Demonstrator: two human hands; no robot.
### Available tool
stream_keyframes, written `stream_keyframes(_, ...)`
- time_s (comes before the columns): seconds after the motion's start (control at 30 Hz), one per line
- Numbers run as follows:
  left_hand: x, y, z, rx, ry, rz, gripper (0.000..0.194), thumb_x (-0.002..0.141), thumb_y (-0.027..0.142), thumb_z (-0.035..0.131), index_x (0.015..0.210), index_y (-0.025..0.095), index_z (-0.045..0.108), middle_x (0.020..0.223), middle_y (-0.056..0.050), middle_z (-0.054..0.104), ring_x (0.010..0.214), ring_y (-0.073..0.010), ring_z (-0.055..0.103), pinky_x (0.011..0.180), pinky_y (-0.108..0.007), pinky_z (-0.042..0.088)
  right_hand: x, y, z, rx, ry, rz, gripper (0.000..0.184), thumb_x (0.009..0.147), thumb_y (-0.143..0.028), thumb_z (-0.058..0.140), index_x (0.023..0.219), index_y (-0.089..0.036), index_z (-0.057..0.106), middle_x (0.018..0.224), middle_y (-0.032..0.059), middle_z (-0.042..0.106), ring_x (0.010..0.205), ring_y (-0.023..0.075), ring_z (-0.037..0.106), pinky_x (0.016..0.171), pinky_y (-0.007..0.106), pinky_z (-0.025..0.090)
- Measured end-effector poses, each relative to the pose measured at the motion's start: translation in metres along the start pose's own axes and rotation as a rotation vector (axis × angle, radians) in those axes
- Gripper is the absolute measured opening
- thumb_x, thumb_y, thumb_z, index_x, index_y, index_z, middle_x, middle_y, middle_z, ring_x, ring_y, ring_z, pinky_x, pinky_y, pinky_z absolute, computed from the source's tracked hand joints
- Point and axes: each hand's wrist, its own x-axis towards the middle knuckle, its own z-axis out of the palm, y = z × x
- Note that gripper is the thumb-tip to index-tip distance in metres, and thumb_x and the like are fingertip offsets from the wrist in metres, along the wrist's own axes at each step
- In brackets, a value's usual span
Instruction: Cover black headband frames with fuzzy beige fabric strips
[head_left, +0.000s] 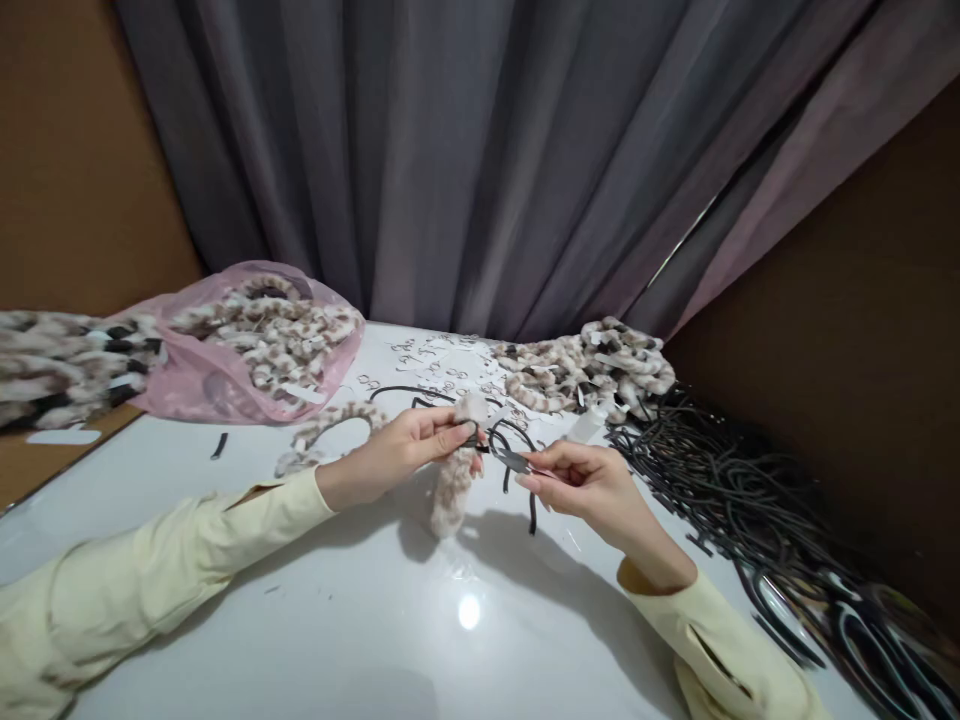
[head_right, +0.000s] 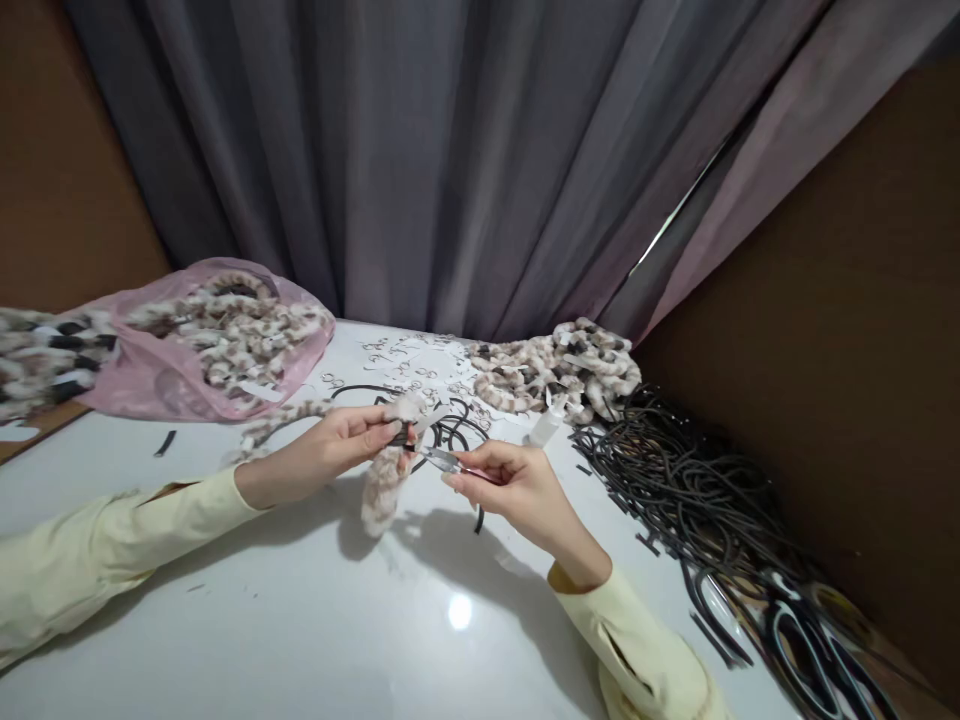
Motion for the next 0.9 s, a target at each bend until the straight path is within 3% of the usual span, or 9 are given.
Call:
stream_keyframes(0.47,-0.0026,-0.0027,-0.0008,-0.094,-0.115,-0.067,0.027,0.087,0.033,0.056,0.104,0.013,0.064,0.082,-0.004,0.066,0.077,-0.0130,0.060,0.070,-0.022,0.042,-0.0002,-0.0010,0.0053,0.110,-0.086,-0.094,0.016,0.066,-0.022,0.074,0.077,-0.012,0.070,0.051,0.0000,0.061,0.041,0.0064,0.050,0.037,0.017,0.037)
stream_keyframes(0.67,-0.0031,-0.0012,-0.0011,-0.143,-0.114,-0.110,0.028,0.086,0.034,0.058,0.103,0.013,0.065,0.077,-0.004,0.068,0.073,-0.0128,0.061,0.066,-0.021,0.043,-0.0018,-0.0023,0.0053,0.068,-0.082,-0.152,0.013,0.069,-0.021,0.072,0.077,-0.012,0.070,0.049,-0.0001,0.061,0.038,0.0052,0.046,0.035,0.017,0.035)
stream_keyframes(0.9,-0.0015,-0.0020,-0.0039,-0.136,-0.195,-0.100,0.025,0.090,0.030,0.051,0.097,0.012,0.067,0.081,-0.006,0.068,0.077,-0.0132,0.061,0.071,-0.021,0.043,-0.0024,0.0020,0.0039,0.038,-0.061,-0.156,0.014,0.071,-0.024,0.071,0.078,-0.012,0.070,0.047,-0.0008,0.059,0.035,0.0038,0.041,0.033,0.016,0.032)
